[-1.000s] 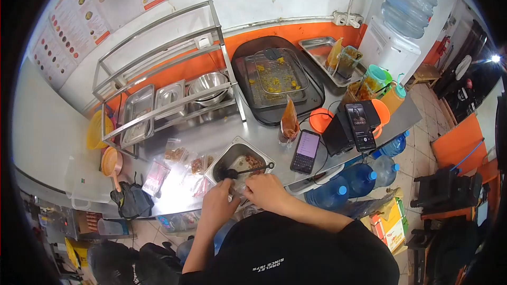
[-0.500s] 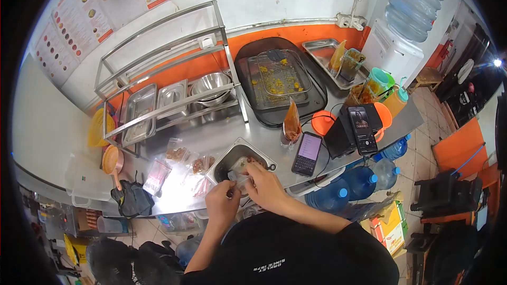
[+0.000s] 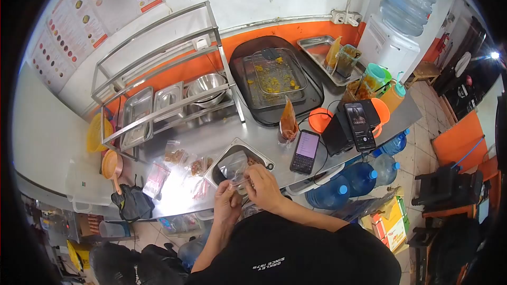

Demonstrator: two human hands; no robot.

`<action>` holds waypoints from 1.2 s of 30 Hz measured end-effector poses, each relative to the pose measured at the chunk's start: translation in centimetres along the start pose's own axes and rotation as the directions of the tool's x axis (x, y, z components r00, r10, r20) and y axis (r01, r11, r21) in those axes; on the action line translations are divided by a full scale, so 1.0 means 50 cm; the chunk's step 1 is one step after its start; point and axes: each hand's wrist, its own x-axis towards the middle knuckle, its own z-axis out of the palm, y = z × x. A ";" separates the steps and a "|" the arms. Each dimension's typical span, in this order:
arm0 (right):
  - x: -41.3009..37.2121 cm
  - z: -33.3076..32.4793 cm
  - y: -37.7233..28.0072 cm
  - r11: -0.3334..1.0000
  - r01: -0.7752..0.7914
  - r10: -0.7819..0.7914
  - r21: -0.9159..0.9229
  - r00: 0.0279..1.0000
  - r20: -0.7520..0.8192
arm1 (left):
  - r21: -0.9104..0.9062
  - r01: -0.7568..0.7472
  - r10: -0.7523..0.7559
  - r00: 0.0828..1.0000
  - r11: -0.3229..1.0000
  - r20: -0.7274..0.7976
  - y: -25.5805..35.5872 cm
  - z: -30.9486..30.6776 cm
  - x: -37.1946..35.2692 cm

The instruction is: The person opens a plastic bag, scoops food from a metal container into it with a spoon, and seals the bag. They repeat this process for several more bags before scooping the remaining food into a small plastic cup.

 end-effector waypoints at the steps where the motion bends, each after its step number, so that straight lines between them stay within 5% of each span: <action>1: -0.001 -0.001 0.001 0.991 -0.097 0.096 0.088 0.995 0.012 | -0.040 0.071 -0.068 0.995 0.997 0.068 -0.007 -0.011 0.005; 3: -0.007 0.005 0.008 0.966 -0.190 0.188 0.173 0.982 0.030 | -0.074 0.143 -0.131 0.981 0.987 0.141 -0.013 -0.021 0.009; 4: -0.015 0.019 0.018 0.719 -0.395 0.401 0.572 0.908 0.123 | -0.037 0.115 -0.107 0.977 0.993 0.182 -0.015 -0.025 0.009; 5: -0.022 0.027 0.025 0.282 -0.497 0.528 0.821 0.794 0.300 | -0.001 0.087 -0.085 0.971 0.996 0.223 -0.016 -0.027 0.009; 6: -0.019 0.014 0.018 0.090 -0.548 0.562 0.832 0.717 0.411 | -0.002 0.089 -0.086 0.971 0.996 0.222 -0.015 -0.027 0.008; 7: -0.019 0.007 0.015 0.089 -0.549 0.564 0.831 0.715 0.412 | -0.007 0.060 -0.057 0.976 0.998 0.212 -0.013 -0.026 0.008; 9: -0.017 0.001 0.012 -0.119 -0.620 0.522 0.775 0.625 0.580 | -0.012 0.029 -0.026 0.979 1.000 0.204 -0.008 -0.023 0.011; 12: -0.024 0.007 0.020 -0.038 -0.666 0.442 0.745 0.657 0.611 | 0.002 -0.068 0.067 0.988 0.998 0.139 -0.002 -0.023 0.012; 14: -0.021 0.003 0.019 0.048 -0.682 0.379 0.730 0.689 0.618 | 0.035 -0.196 0.183 0.955 0.980 0.234 0.002 -0.023 0.012; 16: -0.016 -0.005 0.014 0.135 -0.688 0.315 0.713 0.712 0.627 | 0.081 -0.169 0.149 0.967 0.982 0.207 0.018 -0.012 0.003; 18: -0.013 -0.010 0.010 0.008 -0.781 0.304 0.624 0.596 0.743 | 0.172 -0.104 0.079 0.986 0.980 0.145 0.034 0.011 -0.014; 22: -0.024 0.009 0.025 -0.134 -0.725 0.229 0.675 0.640 0.733 | 0.079 -0.044 0.039 0.997 0.996 0.061 0.044 0.050 -0.024; 25: -0.020 -0.001 0.035 -0.009 -0.660 0.166 0.751 0.740 0.652 | -0.100 0.113 -0.084 0.963 0.989 0.257 0.043 0.010 -0.009; 27: -0.022 0.000 0.034 0.436 -0.624 0.407 0.648 0.779 0.477 | 0.429 -0.118 -0.022 0.951 0.896 0.308 0.042 0.016 -0.023; 28: -0.019 -0.006 0.027 0.437 -0.623 0.404 0.649 0.781 0.477 | 0.515 -0.155 -0.009 0.953 0.843 0.302 0.041 0.032 -0.031; 30: -0.011 -0.026 0.003 0.899 -0.304 0.285 0.315 0.953 0.105 | 0.518 -0.152 0.000 0.959 0.842 0.282 0.042 0.047 -0.042; 33: -0.014 -0.035 -0.010 0.890 -0.377 0.355 0.257 0.926 0.127 | 0.539 -0.174 0.035 0.965 0.824 0.259 0.034 0.043 -0.043; 35: -0.022 -0.030 -0.012 0.916 -0.350 0.320 0.195 0.932 0.169 | 0.818 -0.258 0.234 0.960 0.515 0.155 0.034 0.054 -0.050; 36: -0.026 -0.027 -0.014 0.938 -0.319 0.288 0.134 0.934 0.210 | 0.817 -0.259 0.236 0.959 0.515 0.155 0.038 0.049 -0.047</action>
